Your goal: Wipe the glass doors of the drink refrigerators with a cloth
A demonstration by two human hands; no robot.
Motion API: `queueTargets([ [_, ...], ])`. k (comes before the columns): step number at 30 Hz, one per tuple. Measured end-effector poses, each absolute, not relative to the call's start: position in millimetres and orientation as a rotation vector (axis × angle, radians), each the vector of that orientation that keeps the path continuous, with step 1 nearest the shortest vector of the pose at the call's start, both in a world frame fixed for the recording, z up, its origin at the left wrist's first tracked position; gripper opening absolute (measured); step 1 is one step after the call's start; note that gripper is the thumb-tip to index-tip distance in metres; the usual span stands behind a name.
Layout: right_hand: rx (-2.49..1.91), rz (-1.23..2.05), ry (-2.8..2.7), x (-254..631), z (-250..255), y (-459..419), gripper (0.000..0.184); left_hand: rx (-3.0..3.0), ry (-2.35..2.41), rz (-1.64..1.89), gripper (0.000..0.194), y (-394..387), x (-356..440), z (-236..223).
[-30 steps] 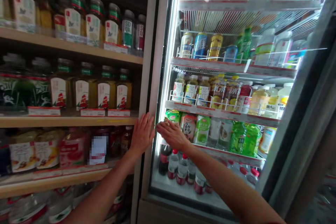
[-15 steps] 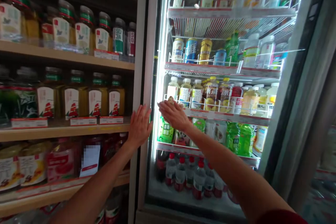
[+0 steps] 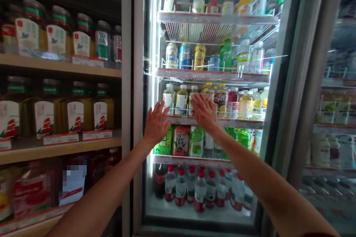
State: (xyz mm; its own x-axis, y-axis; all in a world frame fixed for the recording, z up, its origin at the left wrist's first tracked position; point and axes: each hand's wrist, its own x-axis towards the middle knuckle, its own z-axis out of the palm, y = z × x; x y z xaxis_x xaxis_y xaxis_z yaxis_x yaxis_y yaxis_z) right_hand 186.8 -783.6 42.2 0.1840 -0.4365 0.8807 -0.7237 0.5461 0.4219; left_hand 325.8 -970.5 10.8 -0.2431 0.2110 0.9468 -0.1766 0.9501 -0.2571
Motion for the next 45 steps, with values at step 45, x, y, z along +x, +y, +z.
queueTargets([
  [45, 0.462, 0.664, -1.330, 82, 15, -606, 0.046, -0.132, -1.697, 0.342, 0.067, -929, 258, 27],
])
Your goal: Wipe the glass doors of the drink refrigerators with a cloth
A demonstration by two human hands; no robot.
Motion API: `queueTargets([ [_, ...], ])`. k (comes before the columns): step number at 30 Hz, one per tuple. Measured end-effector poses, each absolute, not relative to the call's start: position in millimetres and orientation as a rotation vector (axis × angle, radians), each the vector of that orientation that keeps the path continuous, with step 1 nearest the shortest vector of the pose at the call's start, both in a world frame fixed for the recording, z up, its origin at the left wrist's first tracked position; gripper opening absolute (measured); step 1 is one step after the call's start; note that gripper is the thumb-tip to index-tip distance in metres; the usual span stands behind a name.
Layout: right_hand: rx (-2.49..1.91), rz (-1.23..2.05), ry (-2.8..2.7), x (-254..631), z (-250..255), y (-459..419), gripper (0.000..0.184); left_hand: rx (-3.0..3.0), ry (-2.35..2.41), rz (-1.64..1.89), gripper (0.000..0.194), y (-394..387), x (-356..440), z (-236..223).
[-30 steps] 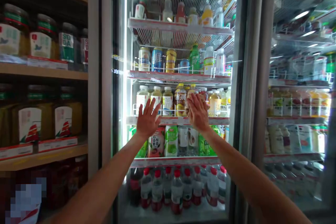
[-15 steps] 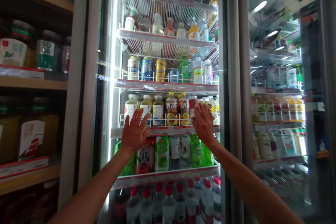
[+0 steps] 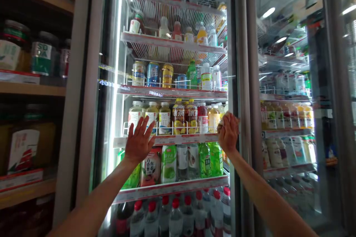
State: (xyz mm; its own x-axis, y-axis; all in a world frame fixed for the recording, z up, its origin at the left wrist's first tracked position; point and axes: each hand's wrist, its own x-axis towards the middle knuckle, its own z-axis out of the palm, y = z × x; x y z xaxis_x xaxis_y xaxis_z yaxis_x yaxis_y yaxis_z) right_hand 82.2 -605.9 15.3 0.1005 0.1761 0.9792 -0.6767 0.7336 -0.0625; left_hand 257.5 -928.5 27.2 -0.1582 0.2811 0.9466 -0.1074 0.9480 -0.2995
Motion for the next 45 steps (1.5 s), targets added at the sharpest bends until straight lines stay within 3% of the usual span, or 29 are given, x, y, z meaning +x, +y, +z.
queueTargets([
  [4, 0.435, 0.737, -1.297, 75, -5, -599, 0.045, -0.131, -1.689, 0.334, 0.067, -927, 257, 27],
  [9, 0.252, 0.902, -1.240, 85, 72, -635, 0.049, -0.120, -1.692, 0.324, 0.064, -929, 257, 26],
  [12, 0.568, 0.789, -1.320, 116, 91, -683, 0.051, -0.134, -1.669, 0.321, 0.063, -927, 258, 26],
  [16, 1.171, 0.702, -1.396, 163, 61, -735, 0.055, -0.352, -1.578, 0.399, 0.062, -898, 256, 40],
  [22, 1.095, 1.285, -1.164, 177, 55, -735, 0.053, -0.445, -1.596, 0.341, 0.048, -820, 216, 59],
  [26, 0.845, 0.969, -1.212, 147, 77, -692, 0.051, -0.435, -1.579, 0.430, 0.037, -809, 194, 62],
  [29, 0.605, 0.687, -1.326, 118, 84, -662, 0.047, -0.432, -1.576, 0.491, 0.033, -844, 210, 77],
  [36, 0.460, 0.555, -1.381, 98, 77, -653, 0.045, 0.102, -1.341, 0.116, 0.052, -952, 269, 140],
  [40, 0.454, 0.561, -1.368, 100, 77, -655, 0.045, -0.011, -1.456, 0.203, 0.046, -905, 235, 128],
  [45, 0.475, 0.517, -1.383, 100, 76, -651, 0.044, -0.554, -1.636, 0.573, 0.044, -855, 209, 107],
])
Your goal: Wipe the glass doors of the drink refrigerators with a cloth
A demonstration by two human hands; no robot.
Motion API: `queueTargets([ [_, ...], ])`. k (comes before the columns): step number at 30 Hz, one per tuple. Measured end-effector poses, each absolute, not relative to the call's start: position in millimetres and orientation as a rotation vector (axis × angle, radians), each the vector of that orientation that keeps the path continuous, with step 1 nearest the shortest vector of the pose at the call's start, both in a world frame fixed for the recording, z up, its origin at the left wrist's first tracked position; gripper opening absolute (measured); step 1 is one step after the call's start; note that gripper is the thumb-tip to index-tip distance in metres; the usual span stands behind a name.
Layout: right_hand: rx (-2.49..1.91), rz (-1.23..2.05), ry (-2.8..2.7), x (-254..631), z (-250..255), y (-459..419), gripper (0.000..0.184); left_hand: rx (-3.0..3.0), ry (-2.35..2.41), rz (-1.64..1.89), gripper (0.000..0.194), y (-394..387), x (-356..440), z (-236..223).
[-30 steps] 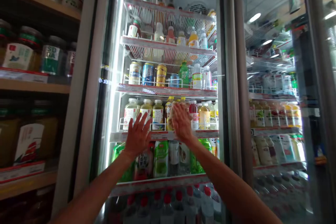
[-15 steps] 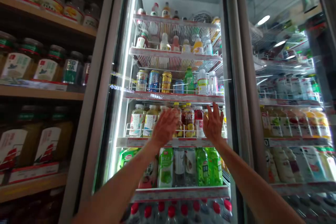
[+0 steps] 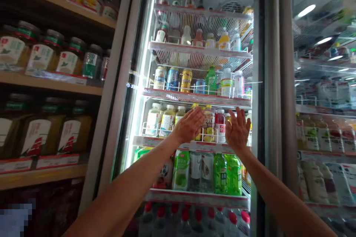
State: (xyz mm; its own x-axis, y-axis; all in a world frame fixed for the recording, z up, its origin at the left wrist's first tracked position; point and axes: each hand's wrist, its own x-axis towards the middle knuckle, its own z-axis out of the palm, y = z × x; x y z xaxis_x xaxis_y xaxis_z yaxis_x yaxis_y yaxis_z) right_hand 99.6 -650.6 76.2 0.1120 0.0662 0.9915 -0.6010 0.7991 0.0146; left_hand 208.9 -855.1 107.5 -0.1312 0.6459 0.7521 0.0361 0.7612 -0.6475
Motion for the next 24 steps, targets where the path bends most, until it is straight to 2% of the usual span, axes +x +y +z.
queueTargets([
  [2, 0.483, 0.508, -1.377, 99, 76, -650, 0.044, -0.528, -1.633, 0.579, 0.044, -878, 224, 116],
  [7, 0.478, 0.512, -1.361, 97, 75, -653, 0.045, 0.131, -1.432, 0.144, 0.037, -955, 269, 155],
  [10, 0.473, 0.520, -1.368, 99, 76, -654, 0.044, 0.141, -1.429, 0.126, 0.038, -940, 259, 160],
  [16, 0.504, 0.513, -1.366, 100, 75, -652, 0.045, -0.239, -1.573, 0.302, 0.034, -870, 218, 133],
  [19, 0.514, 0.511, -1.365, 99, 74, -651, 0.047, -0.213, -1.538, 0.233, 0.035, -897, 230, 138],
  [24, 0.486, 0.507, -1.369, 101, 74, -653, 0.044, 0.104, -1.322, -0.026, 0.037, -959, 260, 175],
])
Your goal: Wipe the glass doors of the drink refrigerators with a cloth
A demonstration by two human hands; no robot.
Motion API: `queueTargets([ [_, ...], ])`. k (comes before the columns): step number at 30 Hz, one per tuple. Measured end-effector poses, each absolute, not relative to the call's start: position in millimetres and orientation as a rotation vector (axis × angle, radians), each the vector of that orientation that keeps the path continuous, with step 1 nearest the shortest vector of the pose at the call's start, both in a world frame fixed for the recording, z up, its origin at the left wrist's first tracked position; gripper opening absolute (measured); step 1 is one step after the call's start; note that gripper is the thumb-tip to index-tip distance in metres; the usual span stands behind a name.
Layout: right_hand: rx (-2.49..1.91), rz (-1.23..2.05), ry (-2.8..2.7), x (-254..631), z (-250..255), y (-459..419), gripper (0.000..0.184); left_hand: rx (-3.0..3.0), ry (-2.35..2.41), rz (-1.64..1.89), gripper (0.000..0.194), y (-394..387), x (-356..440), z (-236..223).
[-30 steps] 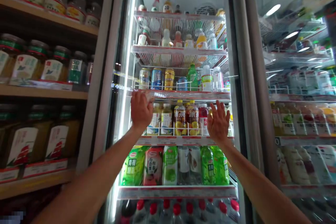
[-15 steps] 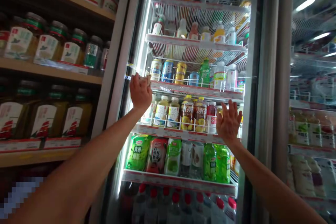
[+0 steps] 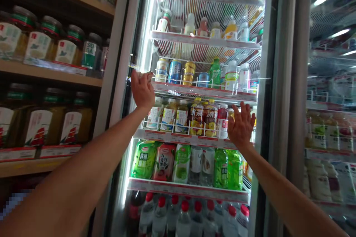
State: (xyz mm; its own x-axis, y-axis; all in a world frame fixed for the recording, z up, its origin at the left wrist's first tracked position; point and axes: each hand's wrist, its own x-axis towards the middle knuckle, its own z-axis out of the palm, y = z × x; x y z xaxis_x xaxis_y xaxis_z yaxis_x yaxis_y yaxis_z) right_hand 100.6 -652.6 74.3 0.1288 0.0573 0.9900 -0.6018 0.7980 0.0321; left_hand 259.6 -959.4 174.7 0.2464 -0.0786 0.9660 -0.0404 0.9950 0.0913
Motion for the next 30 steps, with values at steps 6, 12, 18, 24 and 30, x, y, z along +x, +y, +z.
queueTargets([
  [6, 0.492, 0.510, -1.361, 100, 74, -652, 0.044, -0.002, -1.426, 0.024, 0.034, -893, 224, 171],
  [12, 0.514, 0.522, -1.357, 97, 74, -650, 0.045, -0.636, -1.726, 0.581, 0.033, -848, 210, 126],
  [18, 0.504, 0.524, -1.349, 98, 74, -652, 0.044, -0.094, -1.469, 0.223, 0.036, -940, 252, 168],
  [24, 0.496, 0.531, -1.353, 97, 74, -653, 0.045, -0.199, -1.511, 0.291, 0.036, -891, 224, 129],
  [30, 0.499, 0.514, -1.355, 100, 74, -651, 0.043, -0.537, -1.613, 0.613, 0.035, -893, 232, 95],
])
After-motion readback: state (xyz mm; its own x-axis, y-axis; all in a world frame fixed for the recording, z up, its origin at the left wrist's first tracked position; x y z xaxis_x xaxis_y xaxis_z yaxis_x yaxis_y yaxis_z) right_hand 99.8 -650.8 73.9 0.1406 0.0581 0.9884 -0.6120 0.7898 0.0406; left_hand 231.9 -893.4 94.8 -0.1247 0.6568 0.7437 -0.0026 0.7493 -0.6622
